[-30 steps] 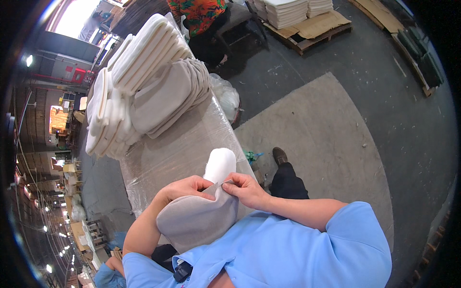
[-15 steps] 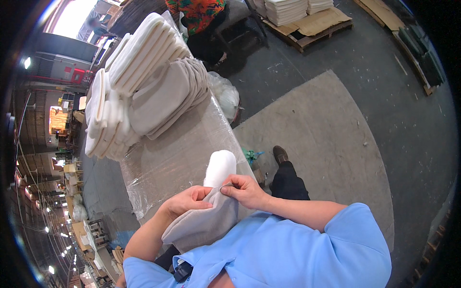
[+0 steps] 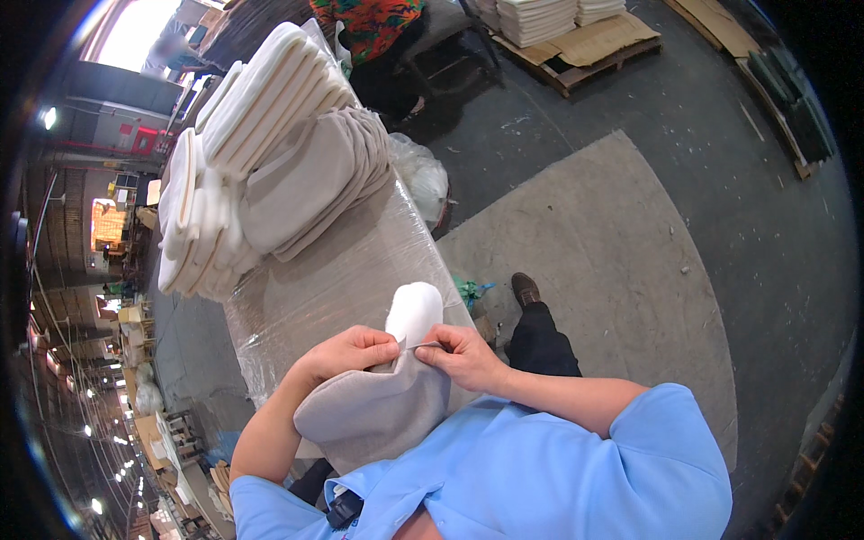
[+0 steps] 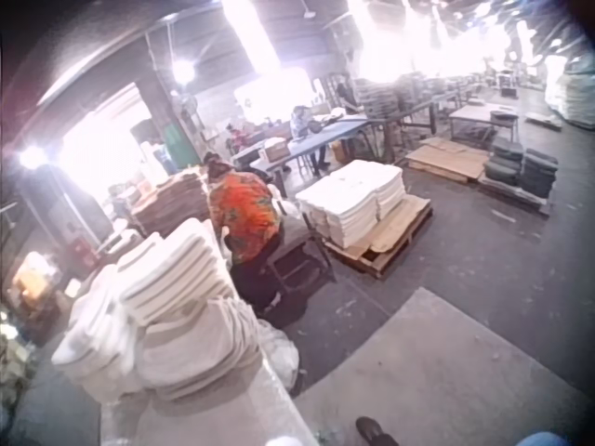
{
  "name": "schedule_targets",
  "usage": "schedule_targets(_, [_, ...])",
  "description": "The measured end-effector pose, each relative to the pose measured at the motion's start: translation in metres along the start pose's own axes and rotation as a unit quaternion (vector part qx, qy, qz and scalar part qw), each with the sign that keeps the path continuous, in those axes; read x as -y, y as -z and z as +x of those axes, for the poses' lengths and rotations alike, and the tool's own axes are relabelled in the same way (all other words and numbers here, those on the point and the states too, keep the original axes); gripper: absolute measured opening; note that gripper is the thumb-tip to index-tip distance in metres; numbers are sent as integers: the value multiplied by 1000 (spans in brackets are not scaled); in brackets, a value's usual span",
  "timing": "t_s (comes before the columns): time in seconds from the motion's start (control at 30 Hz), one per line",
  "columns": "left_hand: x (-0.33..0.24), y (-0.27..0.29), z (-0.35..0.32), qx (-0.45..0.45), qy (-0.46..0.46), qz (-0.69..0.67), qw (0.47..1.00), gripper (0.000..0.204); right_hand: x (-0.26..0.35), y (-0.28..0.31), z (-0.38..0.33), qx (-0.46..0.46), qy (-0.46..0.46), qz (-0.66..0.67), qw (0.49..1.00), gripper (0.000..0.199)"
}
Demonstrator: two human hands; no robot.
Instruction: The person inserts white foam cushions into light gray fabric covers one at a time, aligns the edges, and places the finished items on a stack. The person also handles a cylindrical foam bolster and inserts it into a matching cover.
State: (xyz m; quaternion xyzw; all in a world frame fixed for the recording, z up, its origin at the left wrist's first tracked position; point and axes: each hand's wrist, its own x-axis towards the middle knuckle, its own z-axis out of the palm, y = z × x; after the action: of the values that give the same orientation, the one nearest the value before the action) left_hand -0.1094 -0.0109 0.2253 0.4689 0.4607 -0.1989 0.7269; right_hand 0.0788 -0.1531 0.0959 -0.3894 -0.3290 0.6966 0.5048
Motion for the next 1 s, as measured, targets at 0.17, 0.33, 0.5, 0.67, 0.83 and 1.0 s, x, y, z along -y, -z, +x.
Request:
schedule_targets(0.17, [6, -1, 13, -85, -71, 105, 988, 27, 1, 1, 6, 32, -72, 106, 991, 21])
schedule_targets(0.33, [-5, -21, 11, -200, -177, 323, 908, 28, 5, 13, 8, 81, -181, 155, 968, 27])
schedule_targets(0.5, [-10, -6, 14, -68, -50, 237, 968, 32, -5, 13, 10, 53, -84, -30, 995, 27])
schedule_targets(0.67, [-17, -8, 16, -132, -101, 398, 902, 26, 11, 9, 7, -46, 172, -307, 935, 24])
schedule_targets(0.83, [-7, -8, 25, -298, -401, 630, 595, 24, 10, 23, 32, -36, 261, -376, 888, 26])
schedule_targets(1.0, [-1, -3, 46, -337, -445, 529, 639, 31, 2, 33, 57, 41, 218, -309, 925, 26])
